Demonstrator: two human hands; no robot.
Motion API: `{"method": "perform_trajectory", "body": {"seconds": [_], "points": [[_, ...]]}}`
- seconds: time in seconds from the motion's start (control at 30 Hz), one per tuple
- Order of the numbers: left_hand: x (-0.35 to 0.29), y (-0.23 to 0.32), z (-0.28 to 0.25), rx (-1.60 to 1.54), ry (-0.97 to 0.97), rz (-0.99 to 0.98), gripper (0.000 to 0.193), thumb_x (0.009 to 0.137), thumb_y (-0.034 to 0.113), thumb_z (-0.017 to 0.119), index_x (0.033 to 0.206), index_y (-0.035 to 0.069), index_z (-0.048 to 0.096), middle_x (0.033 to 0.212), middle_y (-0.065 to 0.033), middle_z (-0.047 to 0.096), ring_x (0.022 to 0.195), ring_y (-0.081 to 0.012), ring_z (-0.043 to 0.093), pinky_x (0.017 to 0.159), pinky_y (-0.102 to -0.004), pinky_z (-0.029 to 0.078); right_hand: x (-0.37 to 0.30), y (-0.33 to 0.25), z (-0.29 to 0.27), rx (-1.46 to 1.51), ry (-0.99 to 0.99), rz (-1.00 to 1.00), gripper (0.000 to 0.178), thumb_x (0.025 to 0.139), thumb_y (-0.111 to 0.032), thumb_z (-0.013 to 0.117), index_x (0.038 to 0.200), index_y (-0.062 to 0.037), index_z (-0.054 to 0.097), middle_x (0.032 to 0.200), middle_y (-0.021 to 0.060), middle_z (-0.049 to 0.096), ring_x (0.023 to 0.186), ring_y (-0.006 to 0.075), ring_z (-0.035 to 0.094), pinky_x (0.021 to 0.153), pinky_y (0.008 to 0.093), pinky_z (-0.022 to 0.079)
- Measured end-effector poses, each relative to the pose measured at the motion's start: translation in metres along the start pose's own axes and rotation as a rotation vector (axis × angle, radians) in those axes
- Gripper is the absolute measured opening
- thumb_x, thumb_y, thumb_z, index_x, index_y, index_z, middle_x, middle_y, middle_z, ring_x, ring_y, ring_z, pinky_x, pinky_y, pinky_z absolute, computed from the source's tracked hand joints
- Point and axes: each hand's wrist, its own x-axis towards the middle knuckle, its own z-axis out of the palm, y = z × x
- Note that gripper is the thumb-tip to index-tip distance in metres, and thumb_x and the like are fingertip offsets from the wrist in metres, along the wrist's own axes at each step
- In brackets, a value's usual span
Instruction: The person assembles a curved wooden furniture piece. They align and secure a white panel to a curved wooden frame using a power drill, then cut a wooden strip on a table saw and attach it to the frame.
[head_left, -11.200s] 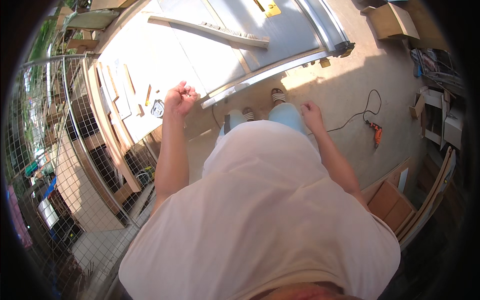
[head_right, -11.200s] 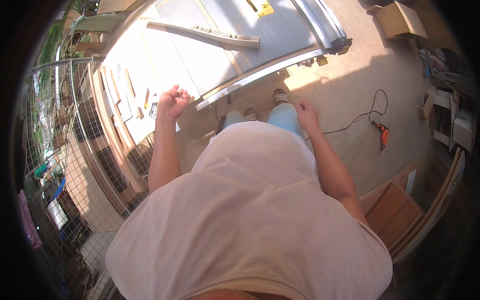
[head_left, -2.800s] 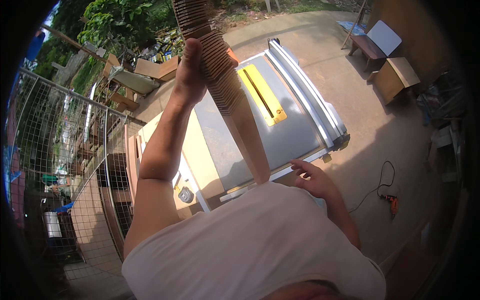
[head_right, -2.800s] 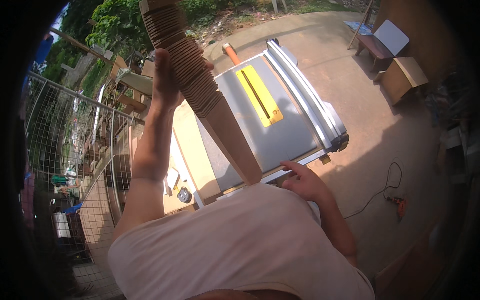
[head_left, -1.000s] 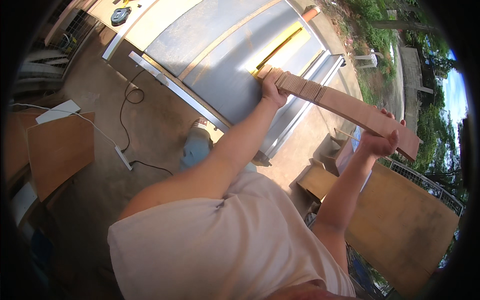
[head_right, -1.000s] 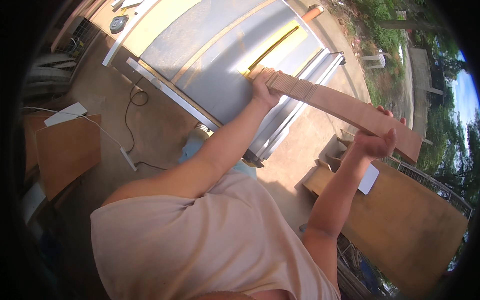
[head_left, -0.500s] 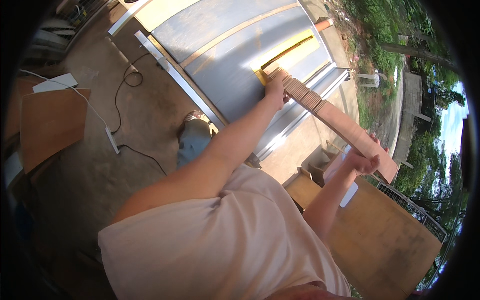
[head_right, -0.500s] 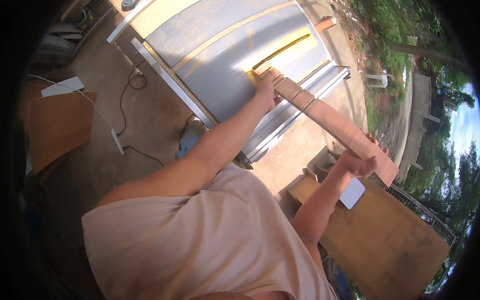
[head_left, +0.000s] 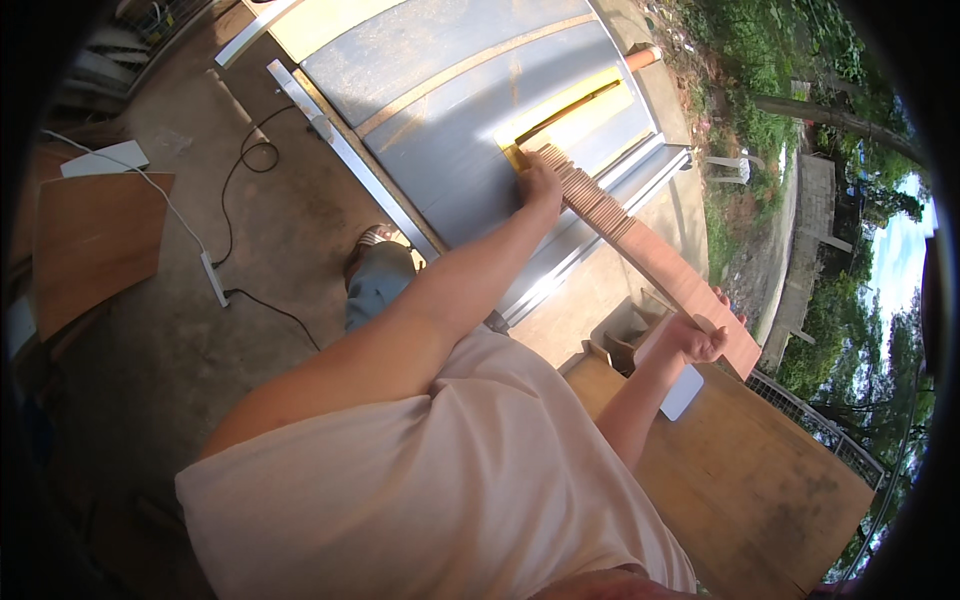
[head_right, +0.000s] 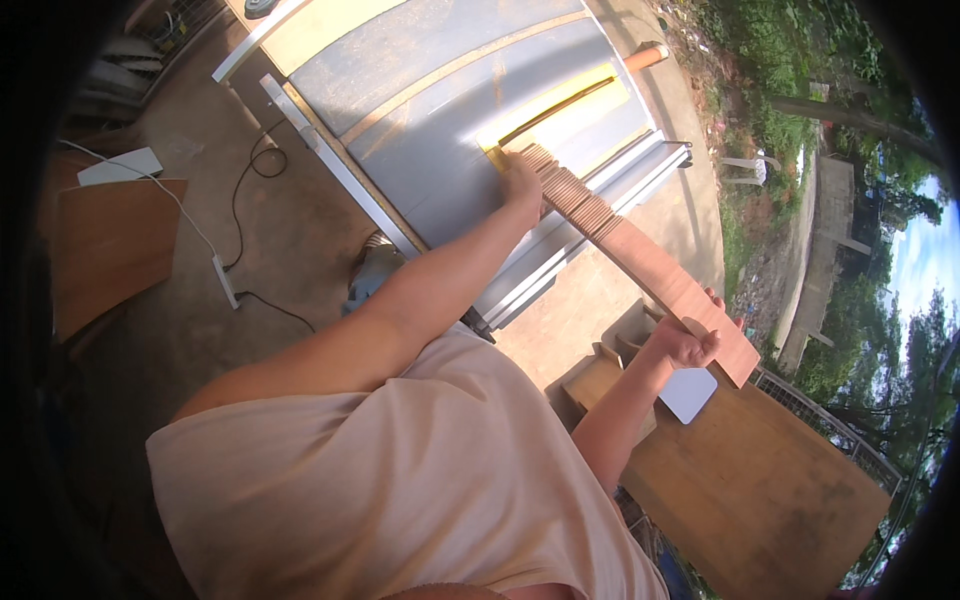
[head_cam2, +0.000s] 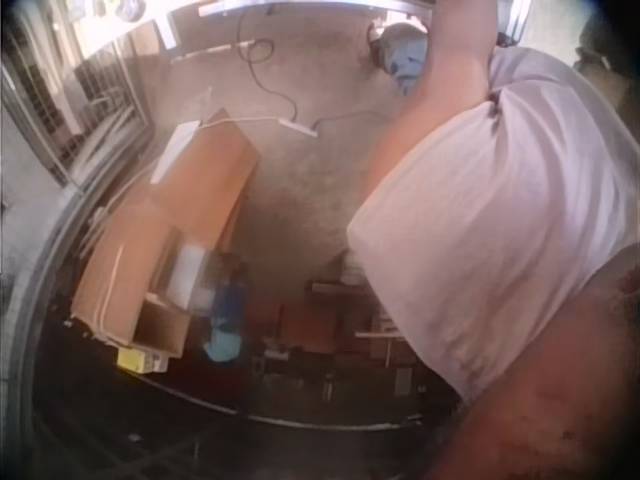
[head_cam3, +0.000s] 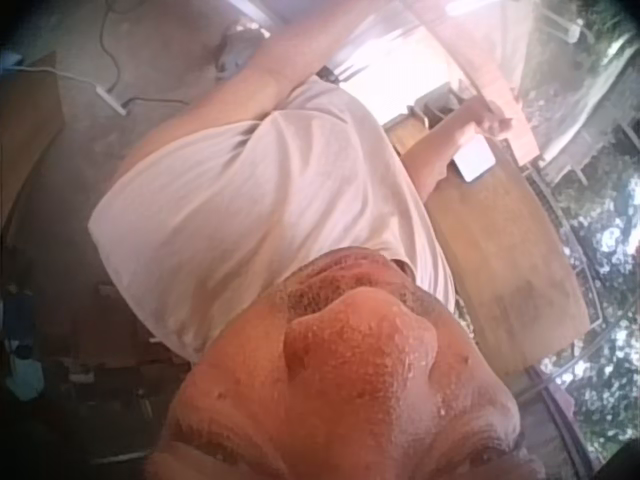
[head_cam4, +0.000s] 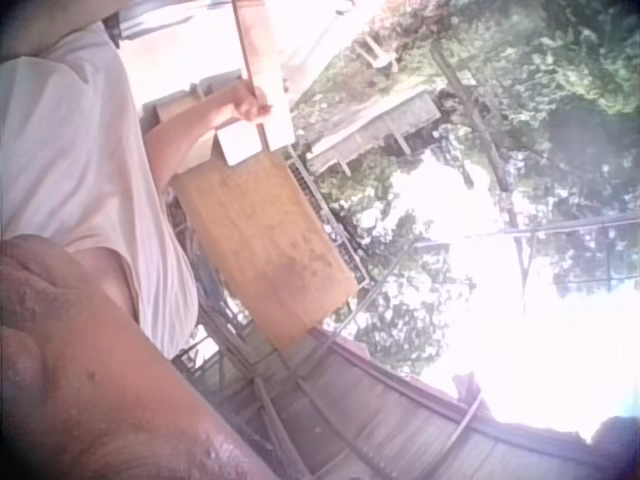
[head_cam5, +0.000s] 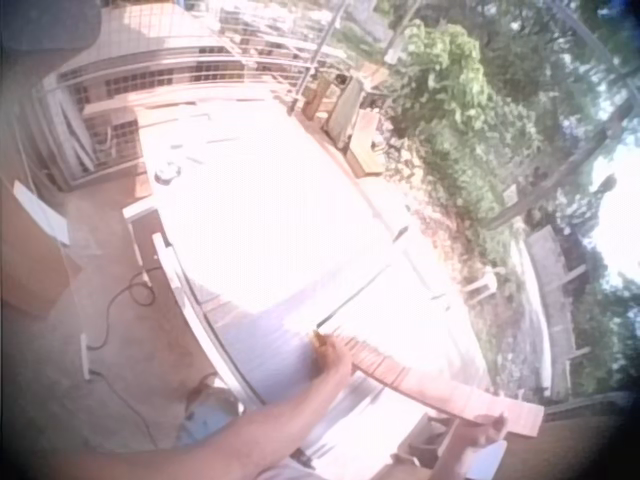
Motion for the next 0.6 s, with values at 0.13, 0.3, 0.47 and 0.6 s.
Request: {"method": "perform_trajectory", "body": {"seconds": [0.13, 0.3, 0.47, 0.6], "points": [[-0.018, 0.010, -0.002, 0.134, 0.018, -0.015, 0.075, 0.102, 0.051, 0.025, 0.105, -0.014, 0.062, 0.106, -0.0320, 0.066, 0.100, -0.0426, 0.065, 0.086, -0.0451, 0.052, -0.001, 0.001, -0.015, -0.034, -0.011, -0.013, 0.065, 0.074, -0.025, 0.066, 0.132, -0.0177, 0.037, 0.106, 0.0168, 0.061, 0.101, 0.0367, 0.060, 0.098, 0.0558, 0.045], [-0.015, 0.012, 0.002, 0.144, 0.097, 0.027, 0.073, 0.102, 0.048, 0.026, 0.102, -0.014, 0.063, 0.104, -0.0341, 0.065, 0.100, -0.0446, 0.064, 0.087, -0.0456, 0.052, -0.001, 0.002, -0.005, -0.020, 0.062, 0.006, 0.064, 0.073, -0.026, 0.066, 0.130, -0.0168, 0.038, 0.105, 0.0168, 0.061, 0.101, 0.0369, 0.061, 0.098, 0.0546, 0.045], [-0.007, 0.006, 0.002, 0.205, 0.055, 0.044, 0.073, 0.102, 0.048, 0.025, 0.104, -0.015, 0.062, 0.106, -0.0344, 0.065, 0.102, -0.0442, 0.064, 0.089, -0.0452, 0.052, 0.003, 0.003, -0.008, 0.003, 0.068, 0.019, 0.066, 0.070, -0.027, 0.066, 0.130, -0.0183, 0.038, 0.104, 0.0158, 0.061, 0.101, 0.0368, 0.061, 0.098, 0.0550, 0.045], [-0.006, 0.003, 0.005, 0.106, 0.081, 0.035, 0.074, 0.102, 0.048, 0.025, 0.105, -0.015, 0.062, 0.107, -0.0336, 0.065, 0.103, -0.0438, 0.064, 0.089, -0.0446, 0.052, 0.006, 0.006, -0.009, -0.008, 0.083, 0.020, 0.066, 0.070, -0.026, 0.066, 0.129, -0.0193, 0.039, 0.103, 0.0155, 0.061, 0.100, 0.0361, 0.061, 0.097, 0.0551, 0.046]]}}
